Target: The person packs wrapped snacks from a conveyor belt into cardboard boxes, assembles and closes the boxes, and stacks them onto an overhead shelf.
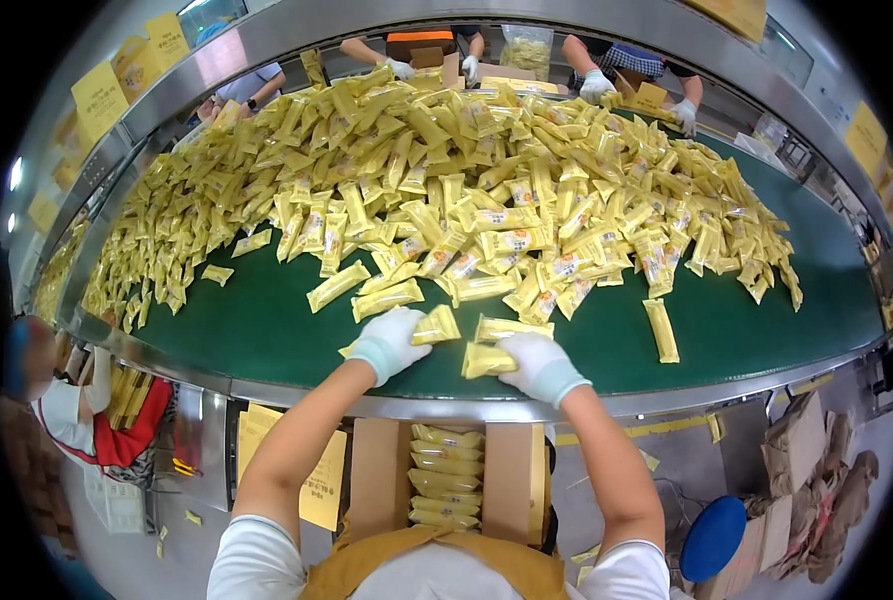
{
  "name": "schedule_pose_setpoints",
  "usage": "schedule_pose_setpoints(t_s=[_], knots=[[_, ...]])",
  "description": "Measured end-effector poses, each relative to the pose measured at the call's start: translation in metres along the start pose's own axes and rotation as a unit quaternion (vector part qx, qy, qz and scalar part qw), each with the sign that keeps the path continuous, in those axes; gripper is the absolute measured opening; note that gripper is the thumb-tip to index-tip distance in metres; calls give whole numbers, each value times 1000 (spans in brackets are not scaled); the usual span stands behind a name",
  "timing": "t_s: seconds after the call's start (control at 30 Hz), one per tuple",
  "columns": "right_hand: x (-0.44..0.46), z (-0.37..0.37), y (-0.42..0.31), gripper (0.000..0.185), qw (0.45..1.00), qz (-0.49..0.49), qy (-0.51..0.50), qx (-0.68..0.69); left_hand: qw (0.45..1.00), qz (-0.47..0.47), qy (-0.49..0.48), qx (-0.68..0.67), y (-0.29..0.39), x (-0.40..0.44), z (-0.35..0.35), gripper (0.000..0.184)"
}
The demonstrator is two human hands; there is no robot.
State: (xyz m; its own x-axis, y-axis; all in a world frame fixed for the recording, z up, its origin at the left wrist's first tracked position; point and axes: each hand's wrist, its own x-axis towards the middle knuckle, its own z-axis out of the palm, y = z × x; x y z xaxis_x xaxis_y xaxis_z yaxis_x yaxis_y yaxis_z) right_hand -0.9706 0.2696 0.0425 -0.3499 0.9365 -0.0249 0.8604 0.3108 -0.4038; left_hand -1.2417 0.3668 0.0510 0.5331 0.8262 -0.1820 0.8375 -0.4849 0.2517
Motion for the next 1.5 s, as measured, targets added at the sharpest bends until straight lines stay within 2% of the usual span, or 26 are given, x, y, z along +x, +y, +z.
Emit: schedule_pose_setpoints(t_s=[0.03,0.07,0.1,0.17,0.23,0.37,0.43,0.47,0.5,0.53,0.57,0.63,0.67,0.77,0.8,0.9,0.97,1.03,1.13,1.17,1.23,1.3,1.33,1.43,1.47,1.5], knots=[[-1,-7,1,42,999,15,38,14,999,-29,10,-36,-5,-7,-7,51],[3,-11,4,43,997,45,61,-5,997,-43,64,-29,-20,-12,-2,54],[9,-15,8,43,994,75,82,-24,992,-121,33,-14,-24,-14,-14,50],[26,-5,19,40,988,112,59,-83,980,-198,31,-15,-31,-12,-16,49],[42,6,18,37,979,162,15,-124,977,-213,-7,-3,-36,-10,-1,51],[35,30,34,36,981,68,102,-149,981,-181,-16,70,-35,-7,12,45],[20,40,24,39,961,32,149,-231,990,-106,22,85,-42,-14,31,56],[7,39,16,48,968,5,155,-196,992,-73,41,97,-36,-23,34,62],[-5,32,-3,69,967,-24,192,-167,991,-39,60,109,-29,-34,32,67],[-16,32,-12,77,964,-32,196,-178,994,-13,41,103,-19,-49,19,88],[-23,33,-17,85,961,-39,200,-189,992,-3,59,108,-20,-51,28,90],[-23,43,-5,93,966,-23,183,-181,989,17,91,118,-21,-56,37,95],[-22,46,0,97,968,-16,175,-177,997,-24,10,73,-23,-49,36,105],[5,2,-13,113,980,116,-59,-152,995,-58,18,77,-20,-48,32,110],[16,3,-5,109,973,97,-75,-194,994,-59,-8,86,-17,-49,29,111],[59,-25,-14,97,972,102,-154,-143,992,-37,-59,101,-14,-51,27,112],[88,-10,10,93,994,51,-27,-92,994,8,-58,87,-25,-52,35,112],[111,-10,16,91,998,-2,29,-59,998,8,-50,34,-33,-48,22,111],[128,-4,22,93,997,29,-67,-32,997,6,27,-66,-53,-24,0,108],[130,-1,24,94,995,38,-89,-33,994,-15,-1,-107,-62,-10,-8,107],[124,-4,13,92,993,33,-77,-88,993,21,21,-110,-76,14,-10,105],[109,-9,-2,90,990,43,-69,-112,998,33,-46,-6,-76,34,-16,103],[102,-3,2,88,993,38,-52,-97,996,58,-26,66,-81,38,-5,102],[79,4,1,84,998,41,-37,-35,998,17,-45,39,-74,38,-4,100],[72,18,9,80,993,-20,6,-113,998,14,-53,39,-72,33,-7,99],[65,20,4,80,993,-18,2,-113,997,27,-50,49,-68,26,-8,98]])
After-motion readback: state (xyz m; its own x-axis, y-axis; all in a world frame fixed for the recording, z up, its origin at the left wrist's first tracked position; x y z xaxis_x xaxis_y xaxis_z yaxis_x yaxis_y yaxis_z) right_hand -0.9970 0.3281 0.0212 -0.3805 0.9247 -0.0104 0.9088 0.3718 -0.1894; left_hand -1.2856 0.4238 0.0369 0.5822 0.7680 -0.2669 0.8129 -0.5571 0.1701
